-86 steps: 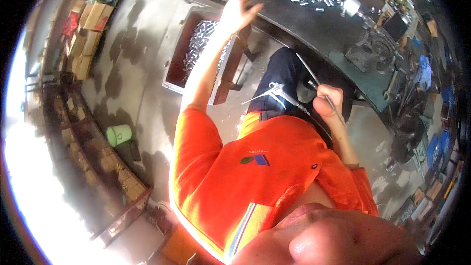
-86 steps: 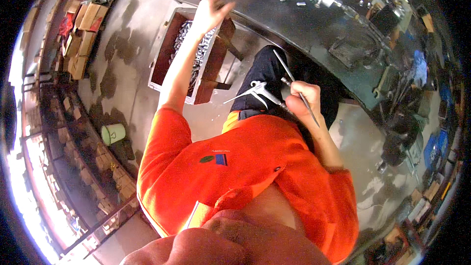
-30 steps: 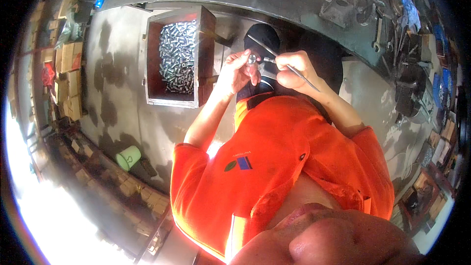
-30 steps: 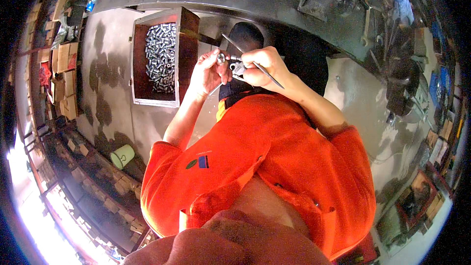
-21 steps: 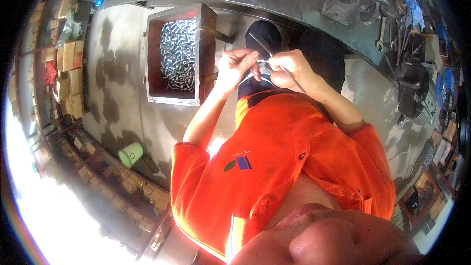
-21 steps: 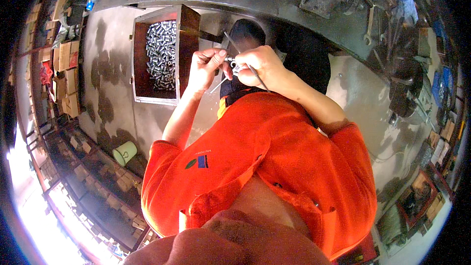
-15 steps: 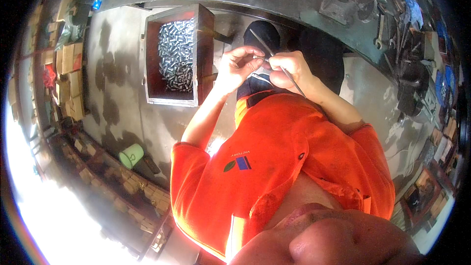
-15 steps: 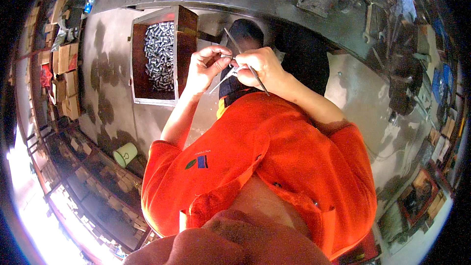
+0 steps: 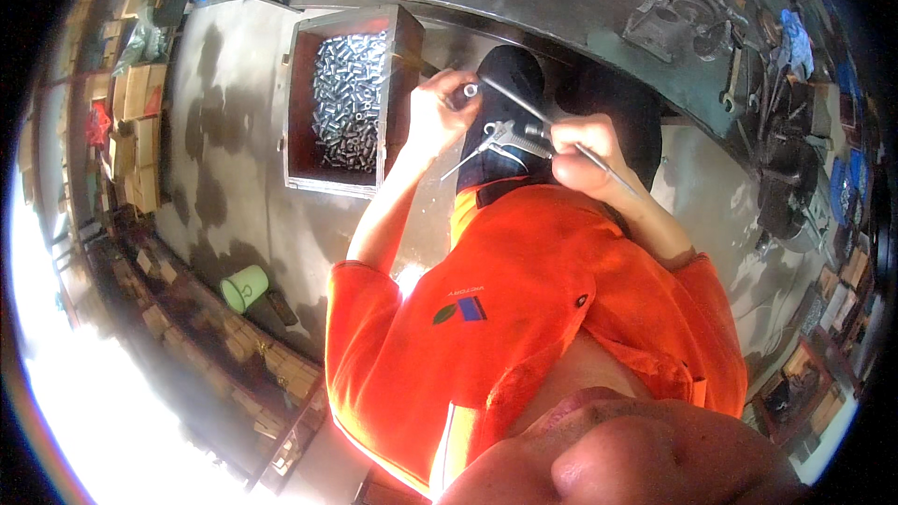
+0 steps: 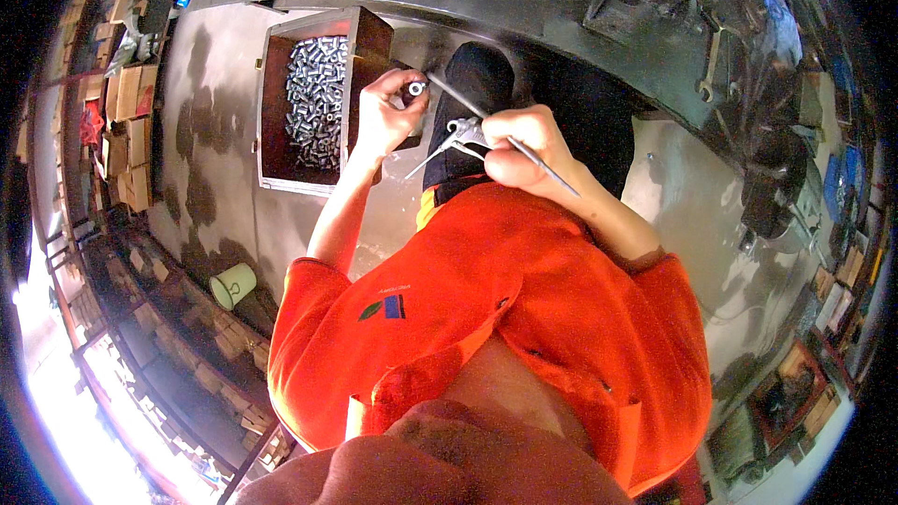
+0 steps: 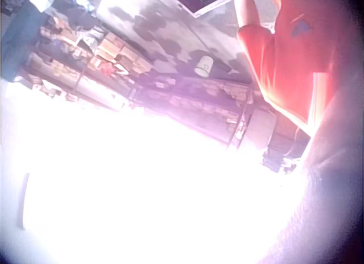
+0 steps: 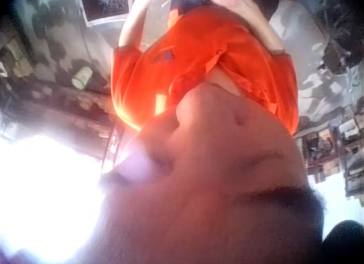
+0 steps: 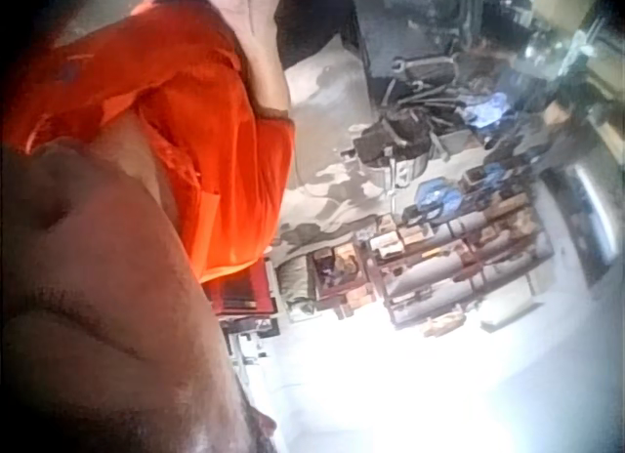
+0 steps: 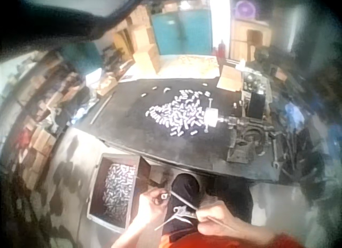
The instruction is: The person repeatedly picks small metal fasteners from a bin, measures them with a caliper, and places them on a table. The person handles the fasteners one at a time and uses the caliper to measure each item before setting it down.
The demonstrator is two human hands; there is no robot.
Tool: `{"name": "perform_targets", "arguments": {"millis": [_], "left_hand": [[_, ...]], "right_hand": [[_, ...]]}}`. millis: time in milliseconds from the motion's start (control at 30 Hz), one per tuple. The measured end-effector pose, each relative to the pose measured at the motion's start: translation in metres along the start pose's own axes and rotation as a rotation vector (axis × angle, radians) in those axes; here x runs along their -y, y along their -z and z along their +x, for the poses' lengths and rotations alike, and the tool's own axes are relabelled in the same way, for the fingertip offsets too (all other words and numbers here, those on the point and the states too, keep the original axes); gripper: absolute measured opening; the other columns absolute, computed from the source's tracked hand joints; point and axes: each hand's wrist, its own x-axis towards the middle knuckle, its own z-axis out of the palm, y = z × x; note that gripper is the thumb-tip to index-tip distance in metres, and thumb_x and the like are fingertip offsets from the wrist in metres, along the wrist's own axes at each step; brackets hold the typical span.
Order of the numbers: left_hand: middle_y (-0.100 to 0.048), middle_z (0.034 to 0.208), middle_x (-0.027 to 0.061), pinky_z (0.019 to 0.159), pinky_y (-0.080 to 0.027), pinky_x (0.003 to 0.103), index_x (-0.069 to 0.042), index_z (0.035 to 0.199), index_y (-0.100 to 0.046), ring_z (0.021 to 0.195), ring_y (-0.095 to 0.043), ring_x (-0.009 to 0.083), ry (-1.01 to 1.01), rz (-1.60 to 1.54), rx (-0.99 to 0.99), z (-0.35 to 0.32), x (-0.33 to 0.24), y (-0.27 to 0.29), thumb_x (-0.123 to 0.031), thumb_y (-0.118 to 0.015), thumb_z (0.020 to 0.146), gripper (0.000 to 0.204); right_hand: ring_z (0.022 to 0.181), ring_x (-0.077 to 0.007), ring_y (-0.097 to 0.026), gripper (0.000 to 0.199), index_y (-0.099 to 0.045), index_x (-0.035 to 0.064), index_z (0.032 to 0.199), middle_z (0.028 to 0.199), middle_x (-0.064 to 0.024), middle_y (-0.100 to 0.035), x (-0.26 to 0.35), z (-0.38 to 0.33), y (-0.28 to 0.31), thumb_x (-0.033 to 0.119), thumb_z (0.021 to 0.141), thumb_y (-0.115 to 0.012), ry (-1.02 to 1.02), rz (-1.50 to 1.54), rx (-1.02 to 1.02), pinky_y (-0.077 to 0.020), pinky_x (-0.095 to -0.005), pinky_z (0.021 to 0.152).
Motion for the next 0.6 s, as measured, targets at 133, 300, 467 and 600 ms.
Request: {"name": "perform_targets", "arguments": {"millis": [133, 300, 467, 600], "left_hand": [[-0.059, 0.071, 0.0077, 0.052, -0.046, 0.028, -0.006, 0.084, -0.064, 0.056, -0.058, 0.02, -0.067, 0.098, -0.014, -0.001, 0.007, 0.002, -0.005, -0.067, 0.061, 0.023], [-0.056, 0.07, 0.0069, 0.05, -0.046, 0.032, -0.008, 0.081, -0.063, 0.057, -0.057, 0.0244, -0.1, 0.132, 0.017, -0.002, 0.001, 0.004, -0.006, -0.068, 0.06, 0.021], [-0.055, 0.068, 0.0081, 0.05, -0.045, 0.031, -0.006, 0.082, -0.064, 0.055, -0.057, 0.0244, -0.335, 0.194, 0.076, -0.003, -0.014, -0.009, -0.002, -0.067, 0.058, 0.025], [-0.054, 0.066, 0.0082, 0.048, -0.044, 0.032, -0.007, 0.082, -0.064, 0.053, -0.056, 0.0247, -0.395, 0.135, 0.067, 0.01, -0.013, -0.022, -0.006, -0.069, 0.06, 0.023]], "right_hand": [[0.045, -0.0131, -0.028, 0.025, -0.031, 0.005, 0.055, 0.052, -0.0048, -0.028, 0.016, 0.0, -0.002, 0.008, 0.063, -0.055, 0.001, 0.074, 0.077, -0.0237, -0.0292, 0.043], [0.043, -0.0118, -0.028, 0.024, -0.033, 0.0043, 0.054, 0.049, -0.006, -0.028, 0.017, 0.002, -0.004, 0.008, 0.064, -0.055, -0.092, 0.074, 0.099, -0.0244, -0.03, 0.042], [0.041, -0.0264, -0.044, 0.014, -0.047, 0.0043, 0.056, 0.049, -0.0136, -0.044, -0.016, 0.022, -0.021, 0.01, 0.064, -0.057, -0.004, -0.098, 0.035, -0.0345, -0.0337, 0.043], [0.04, -0.0198, -0.04, 0.016, -0.042, 0.0036, 0.054, 0.047, -0.0106, -0.039, -0.031, 0.027, -0.02, 0.01, 0.064, -0.054, -0.029, -0.153, -0.037, -0.0319, -0.0318, 0.042]]}}
